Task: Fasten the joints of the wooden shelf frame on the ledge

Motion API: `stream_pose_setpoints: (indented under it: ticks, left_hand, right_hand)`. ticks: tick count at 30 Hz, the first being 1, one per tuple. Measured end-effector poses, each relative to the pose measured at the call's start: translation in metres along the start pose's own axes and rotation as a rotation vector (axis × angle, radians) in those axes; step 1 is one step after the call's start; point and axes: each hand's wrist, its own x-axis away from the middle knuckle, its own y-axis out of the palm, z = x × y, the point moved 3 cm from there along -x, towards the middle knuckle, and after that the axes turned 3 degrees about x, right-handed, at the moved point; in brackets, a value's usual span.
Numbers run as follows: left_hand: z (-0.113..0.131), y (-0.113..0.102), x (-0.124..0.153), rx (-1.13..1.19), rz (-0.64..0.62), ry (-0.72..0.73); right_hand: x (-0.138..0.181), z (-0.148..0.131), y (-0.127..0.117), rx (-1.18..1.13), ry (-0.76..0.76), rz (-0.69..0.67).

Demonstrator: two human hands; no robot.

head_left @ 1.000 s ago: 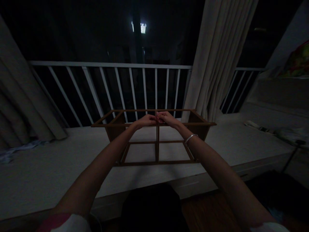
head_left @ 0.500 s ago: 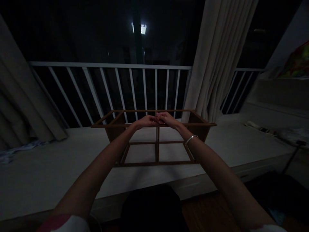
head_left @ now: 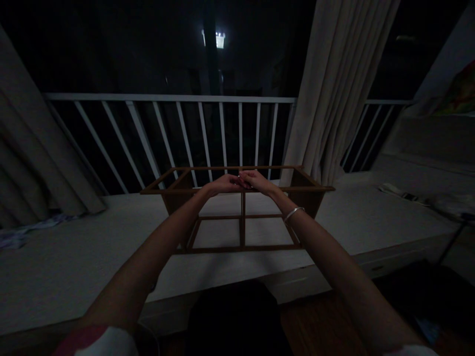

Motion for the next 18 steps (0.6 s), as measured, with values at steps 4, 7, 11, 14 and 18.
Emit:
stream_pose_setpoints:
  ticks: [4,7,11,14,18]
  left_hand:
    - [-0.0001,-0.0003,0.0003,-0.027,0.025,0.008]
    - [0.0019,-0.0001,0.0023,-0.041,0.027,-0.017]
    - [0.0044,0.0012,0.0032,-0.001,-0.002,-0.014]
    - [0.0049,0.0012,0.0032,0.012,-0.004,0.000]
    - [0.0062,0.0012,0.0052,0.007,-0.037,0.017]
  right_hand:
    - [-0.0003,0.0027,-0.0005,-0.010,-0.007,0.014]
    - [-0.0018,0.0034,0.0000,0.014,0.011,0.049]
    - [-0.0058,0.0037,0.0026,0.029,0.053,0.103]
    - [-0.0069,0.0030,0.0034,0.029,0.053,0.133]
    - [-0.0045,0.0038,0.0012,0.002,0.061,0.086]
